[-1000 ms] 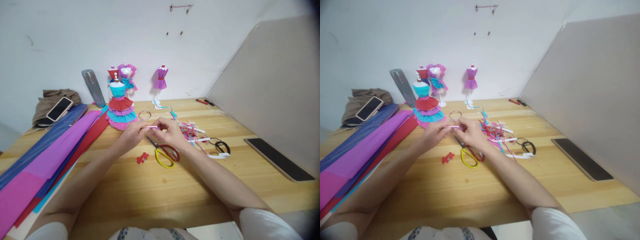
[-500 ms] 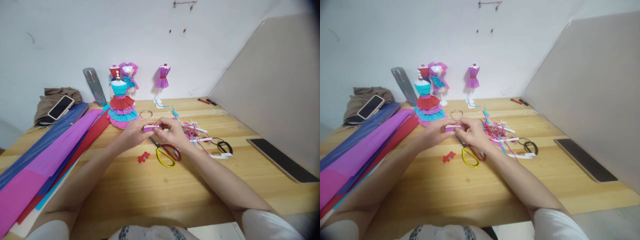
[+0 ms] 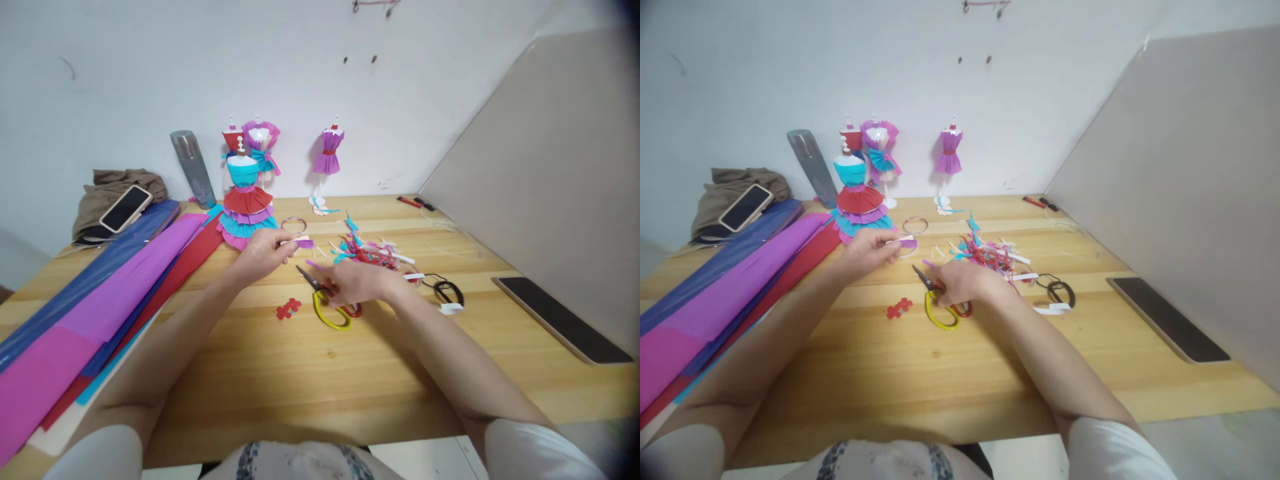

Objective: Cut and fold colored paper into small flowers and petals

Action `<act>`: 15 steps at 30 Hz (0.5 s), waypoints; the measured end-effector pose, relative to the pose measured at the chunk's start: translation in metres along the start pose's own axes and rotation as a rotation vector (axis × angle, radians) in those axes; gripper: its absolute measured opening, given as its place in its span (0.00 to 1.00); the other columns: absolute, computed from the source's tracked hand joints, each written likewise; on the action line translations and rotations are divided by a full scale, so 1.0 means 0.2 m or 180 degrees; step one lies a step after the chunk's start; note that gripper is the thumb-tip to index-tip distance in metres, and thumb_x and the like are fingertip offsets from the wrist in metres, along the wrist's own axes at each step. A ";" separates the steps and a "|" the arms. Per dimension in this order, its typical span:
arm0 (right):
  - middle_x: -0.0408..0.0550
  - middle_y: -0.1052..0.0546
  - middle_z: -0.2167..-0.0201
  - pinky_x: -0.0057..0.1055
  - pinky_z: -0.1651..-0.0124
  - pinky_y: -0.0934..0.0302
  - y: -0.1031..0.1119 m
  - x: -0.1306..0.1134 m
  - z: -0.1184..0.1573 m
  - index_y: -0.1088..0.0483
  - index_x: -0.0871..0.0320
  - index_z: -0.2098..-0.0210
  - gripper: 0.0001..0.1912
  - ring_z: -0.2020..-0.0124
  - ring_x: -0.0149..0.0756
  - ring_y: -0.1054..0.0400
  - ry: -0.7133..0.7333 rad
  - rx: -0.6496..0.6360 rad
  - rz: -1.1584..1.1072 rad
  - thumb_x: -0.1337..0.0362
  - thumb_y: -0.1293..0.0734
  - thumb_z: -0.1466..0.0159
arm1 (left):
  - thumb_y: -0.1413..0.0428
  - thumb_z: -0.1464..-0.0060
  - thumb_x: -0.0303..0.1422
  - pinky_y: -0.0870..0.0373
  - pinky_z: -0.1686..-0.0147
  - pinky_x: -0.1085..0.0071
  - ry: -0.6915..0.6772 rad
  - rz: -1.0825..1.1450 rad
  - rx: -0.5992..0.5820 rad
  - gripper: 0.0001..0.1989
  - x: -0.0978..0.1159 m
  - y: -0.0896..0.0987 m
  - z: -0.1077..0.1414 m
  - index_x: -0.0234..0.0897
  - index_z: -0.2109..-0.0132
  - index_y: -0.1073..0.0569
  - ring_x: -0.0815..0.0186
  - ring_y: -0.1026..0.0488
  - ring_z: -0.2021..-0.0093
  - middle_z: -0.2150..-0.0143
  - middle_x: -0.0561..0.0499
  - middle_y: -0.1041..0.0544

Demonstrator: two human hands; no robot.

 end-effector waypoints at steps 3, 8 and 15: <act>0.32 0.40 0.88 0.27 0.79 0.55 -0.08 0.00 -0.02 0.30 0.54 0.72 0.19 0.86 0.26 0.45 0.0060 0.0052 0.0199 0.72 0.22 0.60 | 0.43 0.46 0.35 0.35 0.73 0.74 0.0446 0.0990 -0.0161 0.11 -0.08 -0.04 -0.01 0.33 0.73 0.26 0.70 0.30 0.77 0.78 0.52 0.26; 0.34 0.40 0.87 0.28 0.80 0.56 -0.12 -0.05 -0.02 0.32 0.54 0.73 0.17 0.87 0.25 0.51 0.0130 0.0122 0.0258 0.80 0.29 0.56 | 0.34 0.53 0.40 0.33 0.74 0.75 0.0503 0.2219 -0.0288 0.15 -0.10 -0.08 -0.01 0.31 0.72 0.25 0.73 0.30 0.77 0.74 0.51 0.24; 0.42 0.27 0.75 0.28 0.74 0.45 0.08 -0.05 0.03 0.32 0.56 0.60 0.11 0.77 0.30 0.37 0.0439 0.0219 -0.0068 0.68 0.34 0.43 | 0.30 0.57 0.41 0.32 0.73 0.76 0.0512 0.3107 -0.0324 0.18 -0.10 -0.07 0.00 0.31 0.66 0.24 0.74 0.32 0.77 0.74 0.53 0.27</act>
Point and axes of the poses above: each hand's wrist, its own z-axis away from the middle knuckle, its own y-axis out of the back of the hand, x = y × z, the point moved 9 cm from there along -z, towards the middle knuckle
